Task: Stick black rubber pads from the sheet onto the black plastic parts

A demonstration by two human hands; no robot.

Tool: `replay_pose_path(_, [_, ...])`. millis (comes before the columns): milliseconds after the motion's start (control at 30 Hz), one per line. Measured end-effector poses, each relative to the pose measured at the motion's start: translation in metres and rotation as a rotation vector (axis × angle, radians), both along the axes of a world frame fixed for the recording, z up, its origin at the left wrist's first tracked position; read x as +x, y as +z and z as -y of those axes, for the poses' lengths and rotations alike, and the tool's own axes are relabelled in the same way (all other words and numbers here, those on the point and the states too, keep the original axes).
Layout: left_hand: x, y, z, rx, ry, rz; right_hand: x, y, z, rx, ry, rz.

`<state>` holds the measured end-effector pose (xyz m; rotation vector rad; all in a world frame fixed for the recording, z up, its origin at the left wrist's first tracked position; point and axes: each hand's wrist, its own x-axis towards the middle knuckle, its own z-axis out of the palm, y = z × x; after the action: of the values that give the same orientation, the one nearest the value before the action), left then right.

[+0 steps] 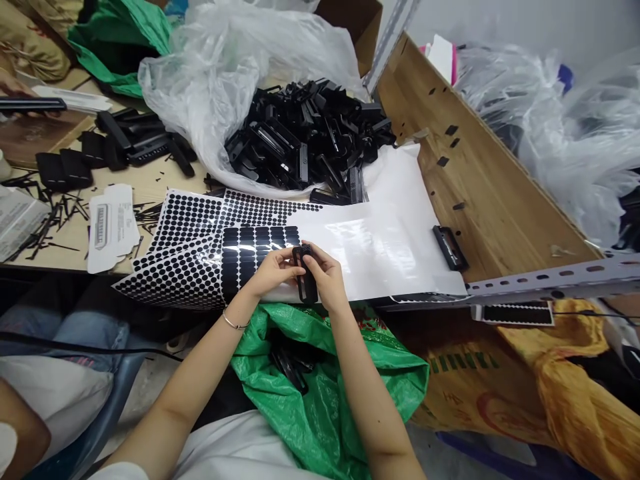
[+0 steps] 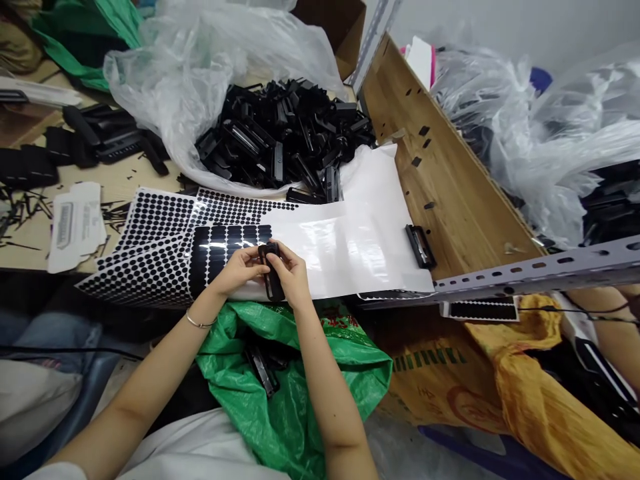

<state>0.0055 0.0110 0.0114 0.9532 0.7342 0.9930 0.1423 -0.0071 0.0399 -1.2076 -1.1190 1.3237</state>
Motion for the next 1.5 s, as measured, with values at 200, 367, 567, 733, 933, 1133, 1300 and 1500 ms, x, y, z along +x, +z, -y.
replay_pose_path(200, [0.007, 0.006, -0.001, -0.047, 0.009, -0.001, 0.033, 0.017, 0.026, 0.003, 0.026, 0.028])
replay_pose_path(367, [0.009, 0.008, -0.003, -0.080, 0.149, 0.111, 0.060, 0.042, 0.080, 0.001, 0.299, 0.218])
replay_pose_path(567, [0.009, 0.009, -0.004, -0.078, 0.081, 0.114, 0.056, 0.046, 0.105, -0.022, 0.580, 0.615])
replay_pose_path(733, [0.010, 0.008, -0.005, -0.058, 0.083, 0.120, 0.055, 0.047, 0.009, 0.294, 0.184, 0.689])
replay_pose_path(933, [0.009, 0.009, -0.005, -0.052, 0.114, 0.125, 0.040, 0.014, -0.145, 0.349, -0.031, 1.148])
replay_pose_path(1133, [0.010, 0.005, -0.006, -0.032, 0.111, 0.119, 0.032, 0.011, -0.178, 0.218, -0.041, 1.394])
replay_pose_path(1300, [0.009, 0.003, -0.008, -0.026, 0.282, 0.189, 0.034, 0.021, -0.154, 0.440, -0.273, 0.790])
replay_pose_path(1500, [0.011, -0.002, -0.009, 0.009, 0.297, 0.224, 0.023, 0.019, -0.069, 0.281, 0.087, 0.123])
